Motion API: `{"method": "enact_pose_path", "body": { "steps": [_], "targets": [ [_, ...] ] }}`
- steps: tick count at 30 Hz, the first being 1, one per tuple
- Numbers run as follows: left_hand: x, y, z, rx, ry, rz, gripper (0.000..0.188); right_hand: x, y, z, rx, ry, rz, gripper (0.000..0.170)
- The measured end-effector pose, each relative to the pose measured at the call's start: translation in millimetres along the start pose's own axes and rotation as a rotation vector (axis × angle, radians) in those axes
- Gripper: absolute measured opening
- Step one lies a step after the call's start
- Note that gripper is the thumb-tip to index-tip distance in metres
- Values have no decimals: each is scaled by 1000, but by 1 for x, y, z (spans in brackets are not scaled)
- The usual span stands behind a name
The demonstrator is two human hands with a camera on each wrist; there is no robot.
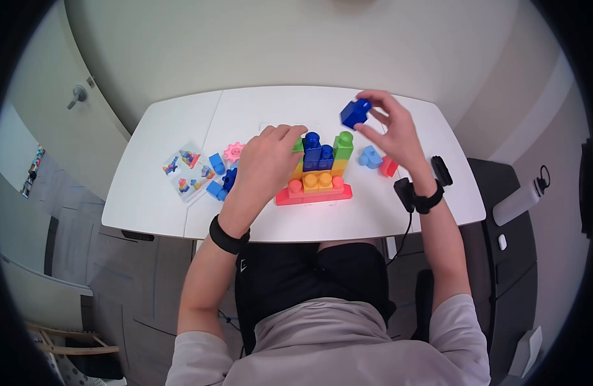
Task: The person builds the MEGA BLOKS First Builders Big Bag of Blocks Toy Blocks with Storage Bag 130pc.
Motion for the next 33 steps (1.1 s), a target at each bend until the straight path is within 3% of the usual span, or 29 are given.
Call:
{"method": "enact_pose_path", "body": {
  "steps": [5, 20, 33],
  "targets": [
    [1, 4, -1, -68, 37, -15, 48, 5, 21, -25, 199, -213, -65, 48],
    [4, 23, -7, -56, 80, 146, 39, 9, 31, -32, 302, -204, -174, 43],
    [2, 22, -4, -33, 67, 125, 39, 13, 44, -27, 433, -217, -274, 45]
  ]
}}
Point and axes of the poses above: each hand's wrist, its own x-axis away from the middle knuckle, its own y-axis out of the palm, z = x × y, the point moved 4 cm from there along -x, towards the middle knuckle, and after that the axes turned 12 degrees about x, right-handed, at the moved point
